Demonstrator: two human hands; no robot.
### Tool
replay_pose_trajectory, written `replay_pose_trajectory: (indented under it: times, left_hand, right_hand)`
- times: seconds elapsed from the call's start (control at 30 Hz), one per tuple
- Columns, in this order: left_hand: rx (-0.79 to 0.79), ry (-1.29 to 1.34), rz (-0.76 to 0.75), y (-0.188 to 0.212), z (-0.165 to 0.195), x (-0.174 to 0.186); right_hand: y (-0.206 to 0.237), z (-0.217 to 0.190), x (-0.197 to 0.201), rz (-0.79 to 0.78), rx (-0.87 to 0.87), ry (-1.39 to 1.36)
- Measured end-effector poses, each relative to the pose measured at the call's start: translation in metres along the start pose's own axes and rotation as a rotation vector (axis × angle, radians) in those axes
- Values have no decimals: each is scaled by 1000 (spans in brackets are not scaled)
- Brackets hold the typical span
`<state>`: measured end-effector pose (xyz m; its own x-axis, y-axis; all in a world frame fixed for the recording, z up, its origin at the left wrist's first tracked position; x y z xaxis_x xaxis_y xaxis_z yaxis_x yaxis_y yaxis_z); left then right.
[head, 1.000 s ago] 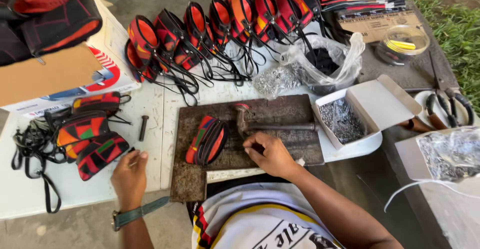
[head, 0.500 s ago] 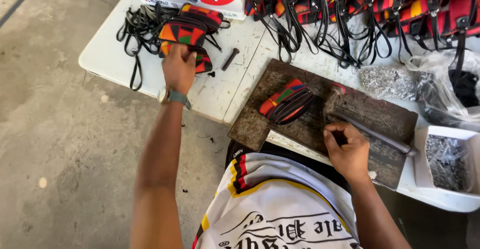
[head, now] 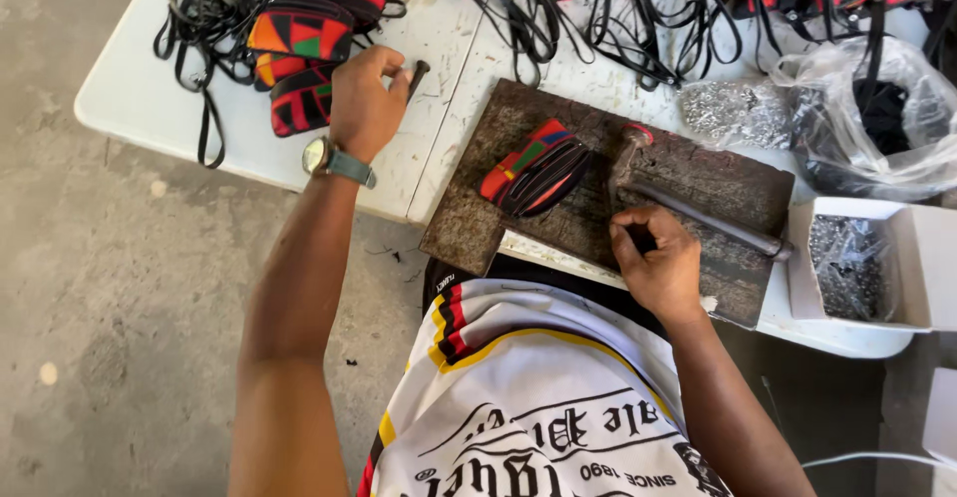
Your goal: The person attaches metal hardware to small colorful fabric pouches at a work table. They hold a pouch on a wooden block, position a metal ring or clasp on its strap, hammer it to secure it, thread and fold the strap, then set the finished pouch aside and pick up the next one.
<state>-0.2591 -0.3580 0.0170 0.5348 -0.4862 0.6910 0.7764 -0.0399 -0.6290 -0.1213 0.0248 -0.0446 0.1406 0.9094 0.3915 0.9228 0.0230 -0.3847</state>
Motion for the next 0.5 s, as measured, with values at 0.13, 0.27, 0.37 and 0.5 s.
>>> replay_pose_trajectory:
  times: [0.13, 0.27, 0.37, 0.5]
  left_hand:
    - [177, -92, 101, -20, -39, 34]
    - [125, -190, 110, -44, -53, 48]
    - [-148, -484, -87, -53, -33, 7]
    - [-353, -815, -259, -52, -22, -50]
  right_hand:
    - [0, -6, 3, 20, 29, -9]
    - [-2, -5, 2, 17, -31, 48]
    - [-4, -3, -2, 23, -52, 46]
    - [-9, 0, -8, 16, -73, 37]
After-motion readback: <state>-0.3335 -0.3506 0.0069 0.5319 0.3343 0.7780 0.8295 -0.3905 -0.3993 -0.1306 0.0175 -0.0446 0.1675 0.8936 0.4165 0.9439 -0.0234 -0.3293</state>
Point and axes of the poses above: each hand's wrist, its own y-axis away from the middle knuckle, its own x-axis out of the back of the hand, z = x × y, the point moved 9 cm from there along -y, towards the middle knuckle, and after that the axes turned 11 degrees about -y, right-handed, at the moved point
